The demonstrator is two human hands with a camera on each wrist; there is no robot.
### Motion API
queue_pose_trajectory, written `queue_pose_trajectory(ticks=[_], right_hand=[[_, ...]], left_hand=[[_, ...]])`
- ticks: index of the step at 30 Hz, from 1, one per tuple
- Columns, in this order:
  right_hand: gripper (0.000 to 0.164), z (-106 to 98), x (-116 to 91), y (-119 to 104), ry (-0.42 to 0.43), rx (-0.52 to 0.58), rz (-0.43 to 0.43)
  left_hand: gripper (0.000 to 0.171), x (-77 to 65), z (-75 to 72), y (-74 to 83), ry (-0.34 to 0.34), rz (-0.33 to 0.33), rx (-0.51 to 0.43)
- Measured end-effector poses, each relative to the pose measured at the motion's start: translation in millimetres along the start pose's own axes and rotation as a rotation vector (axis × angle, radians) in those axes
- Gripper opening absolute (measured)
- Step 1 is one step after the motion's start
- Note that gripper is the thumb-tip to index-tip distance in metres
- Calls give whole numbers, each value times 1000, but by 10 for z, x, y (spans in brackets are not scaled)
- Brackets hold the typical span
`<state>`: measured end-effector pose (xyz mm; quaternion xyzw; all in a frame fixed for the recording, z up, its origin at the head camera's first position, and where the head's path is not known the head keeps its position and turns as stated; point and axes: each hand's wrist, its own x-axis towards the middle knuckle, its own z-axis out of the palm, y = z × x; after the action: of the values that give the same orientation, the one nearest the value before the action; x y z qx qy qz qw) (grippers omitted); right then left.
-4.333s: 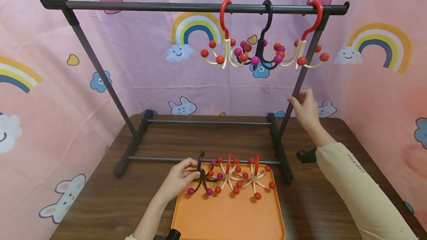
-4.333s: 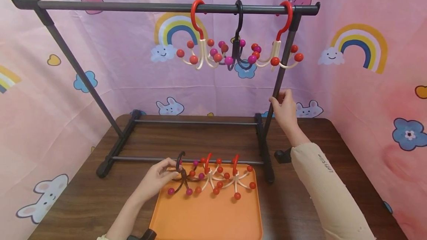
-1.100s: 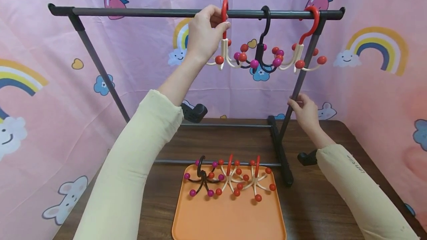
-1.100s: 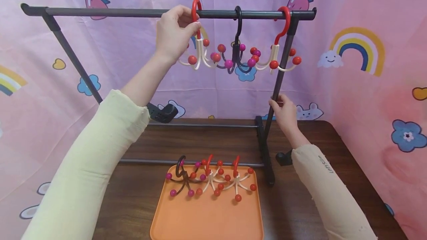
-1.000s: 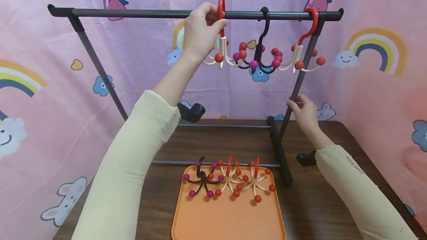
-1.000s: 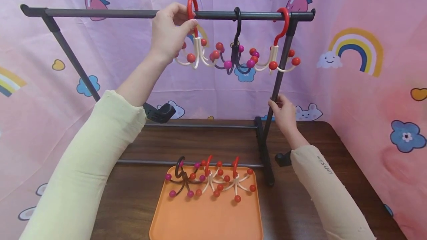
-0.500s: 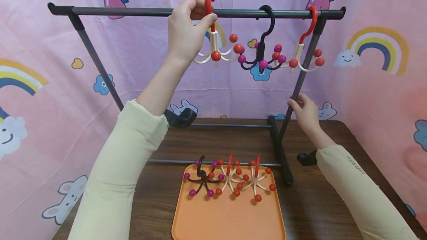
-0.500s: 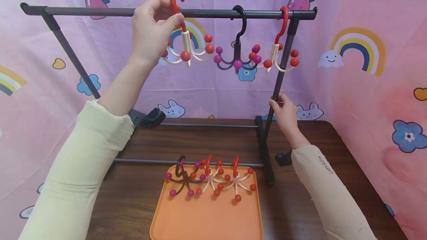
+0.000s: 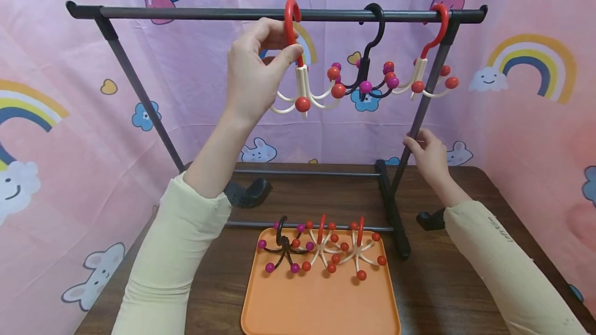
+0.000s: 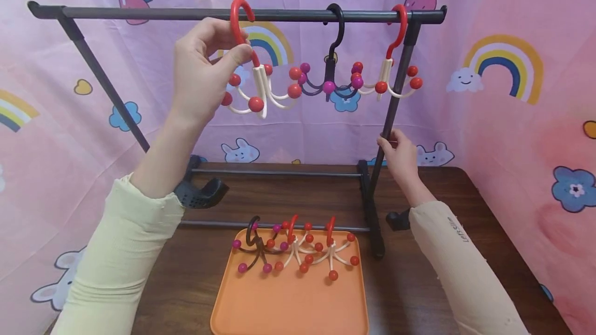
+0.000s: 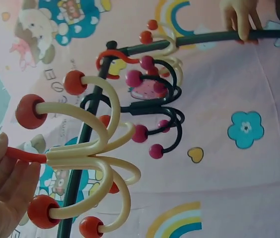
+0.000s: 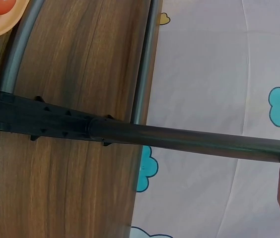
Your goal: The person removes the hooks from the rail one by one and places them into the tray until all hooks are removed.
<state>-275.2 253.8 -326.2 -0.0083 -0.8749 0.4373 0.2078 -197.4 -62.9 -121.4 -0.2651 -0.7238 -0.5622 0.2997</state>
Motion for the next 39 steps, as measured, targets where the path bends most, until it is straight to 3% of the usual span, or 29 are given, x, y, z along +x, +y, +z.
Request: queue_pose_trajectory(ticks=[4, 10, 15, 19, 24, 31, 39], right_hand=[[40, -3, 12, 15, 7, -3, -10], [39, -1, 4, 22, 8, -2, -10], [37, 7, -4, 8, 4, 14, -14], [37, 5, -7, 0, 12, 19, -8], [38, 16, 0, -4, 32, 12, -13], [39, 53, -1, 23, 37, -9, -28], [41, 13, 21, 20, 45, -26, -20]], left_hand=[[21, -133, 9, 11, -20, 8, -40], [23, -415, 79, 25, -65, 67, -25], [21, -626, 192, -111, -131, 125, -19], [21, -794, 297, -264, -175, 141, -84], [19, -1070, 383, -404, -203, 103, -149], [19, -1442, 454, -515, -245, 25, -172], [14, -1739, 547, -354, -318, -29, -199]])
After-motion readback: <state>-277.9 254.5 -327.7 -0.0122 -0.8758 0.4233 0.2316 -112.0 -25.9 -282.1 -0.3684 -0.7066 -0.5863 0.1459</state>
